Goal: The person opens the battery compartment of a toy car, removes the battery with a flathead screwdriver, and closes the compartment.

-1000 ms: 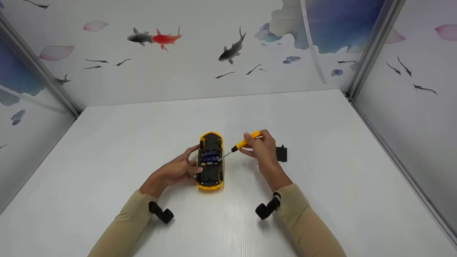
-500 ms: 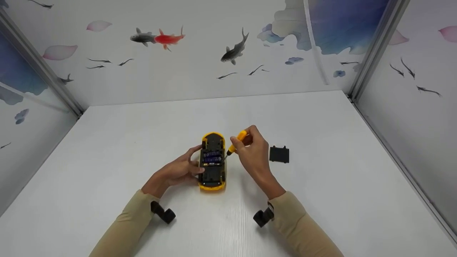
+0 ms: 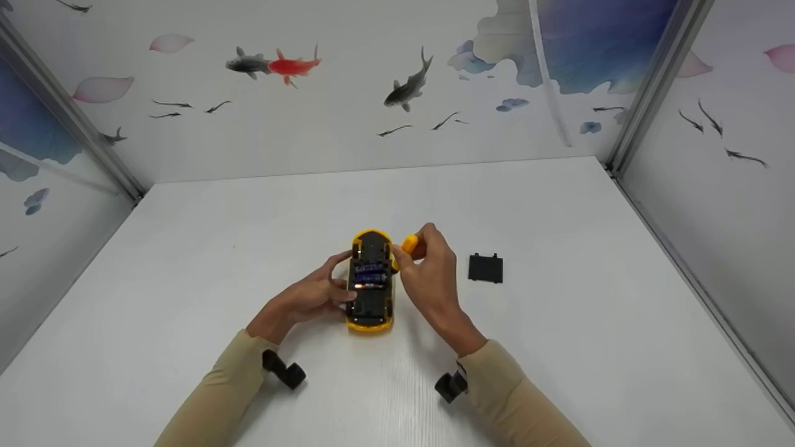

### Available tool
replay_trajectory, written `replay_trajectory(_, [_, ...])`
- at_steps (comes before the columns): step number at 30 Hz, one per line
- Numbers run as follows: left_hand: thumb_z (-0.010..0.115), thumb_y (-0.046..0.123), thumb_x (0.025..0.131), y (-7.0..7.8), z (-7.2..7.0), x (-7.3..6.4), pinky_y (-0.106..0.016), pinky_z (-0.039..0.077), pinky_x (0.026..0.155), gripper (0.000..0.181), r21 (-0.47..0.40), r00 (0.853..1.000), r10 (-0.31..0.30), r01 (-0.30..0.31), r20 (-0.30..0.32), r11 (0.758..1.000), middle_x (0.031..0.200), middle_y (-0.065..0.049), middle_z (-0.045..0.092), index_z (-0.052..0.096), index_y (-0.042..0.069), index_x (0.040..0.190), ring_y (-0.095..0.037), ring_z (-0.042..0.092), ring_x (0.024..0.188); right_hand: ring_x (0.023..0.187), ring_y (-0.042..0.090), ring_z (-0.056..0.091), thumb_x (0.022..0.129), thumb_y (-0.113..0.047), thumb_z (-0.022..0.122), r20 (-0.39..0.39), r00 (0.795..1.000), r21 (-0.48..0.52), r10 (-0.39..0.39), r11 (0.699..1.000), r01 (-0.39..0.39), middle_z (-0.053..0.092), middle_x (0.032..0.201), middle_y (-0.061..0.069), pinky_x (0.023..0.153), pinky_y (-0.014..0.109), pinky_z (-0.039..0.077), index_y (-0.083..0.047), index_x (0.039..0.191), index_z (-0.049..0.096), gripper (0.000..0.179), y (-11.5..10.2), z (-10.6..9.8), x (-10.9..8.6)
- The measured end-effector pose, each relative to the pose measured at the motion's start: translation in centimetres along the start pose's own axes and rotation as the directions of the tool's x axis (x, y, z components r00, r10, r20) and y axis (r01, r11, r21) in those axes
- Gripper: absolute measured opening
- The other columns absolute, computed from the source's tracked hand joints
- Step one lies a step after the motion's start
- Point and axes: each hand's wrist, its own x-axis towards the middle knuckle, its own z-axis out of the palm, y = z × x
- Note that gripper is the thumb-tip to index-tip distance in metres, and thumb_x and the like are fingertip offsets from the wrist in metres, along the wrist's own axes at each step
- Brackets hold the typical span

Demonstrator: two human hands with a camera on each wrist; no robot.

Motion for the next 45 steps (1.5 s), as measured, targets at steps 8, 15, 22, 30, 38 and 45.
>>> replay_trajectory(8, [0.053,-0.012,0.092,0.3,0.2,0.1,-0.060,0.046,0.107,0.092,-0.001,1.000,-0.021,0.021,-0.015,1.000,0.148,-0.035,0.043,0.006,0.029,0.160,-0.045,0.055,0.130,0.092,0.024,0.063,0.096,-0.019,0.068,0.024,0.991,0.054,0.131,0.990,-0.132,0.054,0.096,0.013,0.075,0.025,0.061,-0.004,0.100,0.046,0.027,0.7,-0.2,0.6])
replay_trajectory(15, [0.054,-0.011,0.092,0.0,0.1,0.2,-0.059,0.046,0.107,0.092,0.009,0.999,-0.033,0.033,-0.032,0.999,0.149,-0.033,0.042,0.008,0.030,0.160,-0.045,0.055,0.131,0.109,0.028,0.068,0.099,-0.020,0.063,0.131,0.938,0.227,0.320,0.911,-0.343,0.051,0.112,0.015,0.081,0.031,0.061,-0.005,0.106,0.043,0.025,2.3,-1.2,1.9])
replay_trajectory(22, [0.054,-0.011,0.092,-0.1,-0.2,0.3,-0.060,0.045,0.108,0.092,-0.016,0.998,-0.045,0.044,-0.035,0.999,0.151,-0.034,0.037,0.009,0.030,0.160,-0.046,0.053,0.132,0.093,0.009,0.067,0.102,-0.025,0.057,0.281,0.811,0.355,0.513,0.729,-0.585,0.055,0.121,0.012,0.083,0.023,0.060,-0.011,0.111,0.044,0.021,4.8,-2.1,3.2])
replay_trajectory(30, [0.053,-0.011,0.094,-0.1,-0.3,0.1,-0.059,0.046,0.107,0.092,0.005,0.999,-0.032,0.032,-0.003,0.999,0.150,-0.033,0.041,0.005,0.030,0.161,-0.046,0.055,0.130,0.094,0.008,0.068,0.102,-0.026,0.059,0.295,0.825,0.325,0.481,0.762,-0.560,0.055,0.115,0.007,0.086,0.024,0.059,-0.009,0.112,0.046,0.024,4.6,-2.5,3.4])
replay_trajectory(38, [0.052,-0.012,0.093,0.0,-0.3,0.2,-0.060,0.044,0.108,0.092,-0.038,0.999,-0.049,0.049,-0.001,0.998,0.151,-0.034,0.039,0.006,0.031,0.161,-0.046,0.053,0.132,0.092,0.007,0.069,0.099,-0.028,0.062,0.267,0.853,0.324,0.448,0.792,-0.517,0.055,0.116,0.006,0.085,0.025,0.059,-0.009,0.111,0.048,0.027,3.7,-3.3,3.8])
replay_trajectory(45, [0.054,-0.012,0.092,-0.1,-0.3,0.3,-0.060,0.045,0.108,0.093,-0.053,0.998,-0.063,0.062,-0.015,0.997,0.152,-0.032,0.039,0.010,0.034,0.160,-0.045,0.054,0.132,0.088,0.003,0.071,0.095,-0.036,0.068,0.268,0.832,0.309,0.485,0.775,-0.551,0.058,0.126,0.010,0.085,0.023,0.059,-0.002,0.142,0.039,0.065,3.8,-3.6,4.2])
